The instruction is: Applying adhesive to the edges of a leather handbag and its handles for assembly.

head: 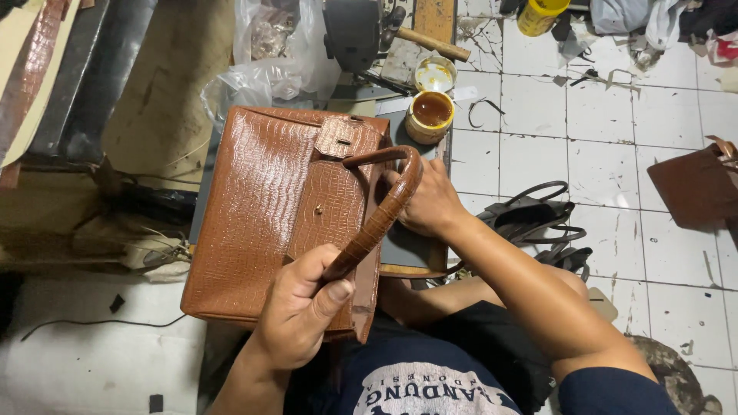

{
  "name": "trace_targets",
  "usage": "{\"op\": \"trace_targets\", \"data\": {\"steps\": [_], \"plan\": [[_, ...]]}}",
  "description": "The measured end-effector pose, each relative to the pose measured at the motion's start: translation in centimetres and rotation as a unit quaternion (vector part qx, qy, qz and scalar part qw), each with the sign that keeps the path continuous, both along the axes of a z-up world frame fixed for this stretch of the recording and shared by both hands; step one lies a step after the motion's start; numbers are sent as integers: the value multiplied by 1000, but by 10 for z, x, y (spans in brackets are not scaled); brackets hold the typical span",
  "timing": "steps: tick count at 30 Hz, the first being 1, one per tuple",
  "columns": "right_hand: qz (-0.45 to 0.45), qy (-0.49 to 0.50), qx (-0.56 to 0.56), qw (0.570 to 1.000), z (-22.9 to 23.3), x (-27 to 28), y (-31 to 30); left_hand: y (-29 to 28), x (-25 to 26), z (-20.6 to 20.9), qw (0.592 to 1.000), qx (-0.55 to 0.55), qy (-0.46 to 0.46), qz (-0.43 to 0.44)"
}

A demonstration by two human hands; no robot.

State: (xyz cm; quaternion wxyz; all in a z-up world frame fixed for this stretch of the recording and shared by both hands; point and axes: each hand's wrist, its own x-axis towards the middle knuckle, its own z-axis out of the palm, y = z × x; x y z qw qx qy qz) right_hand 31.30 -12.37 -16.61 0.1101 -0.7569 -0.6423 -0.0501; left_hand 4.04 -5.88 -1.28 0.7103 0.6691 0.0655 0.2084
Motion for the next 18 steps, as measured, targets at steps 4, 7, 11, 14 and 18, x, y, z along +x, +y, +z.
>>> {"op": "trace_targets", "data": {"steps": [4, 7, 11, 14, 18], "plan": [[-17, 28, 11, 999, 18, -9, 3, 0, 2, 2, 999, 34, 3, -3], [-36, -17, -9, 999, 17, -9, 6, 1, 1, 1, 999, 52, 2, -5], [-29, 29, -25, 999, 9, -8, 6, -1, -3, -4, 1000, 1, -6, 6], [-24, 57, -38, 997, -10, -3, 0, -3, -1, -6, 1000, -5, -11, 11], [-9, 214, 15, 977, 15, -7, -13, -4, 1, -9, 999, 20, 1, 28]]}}
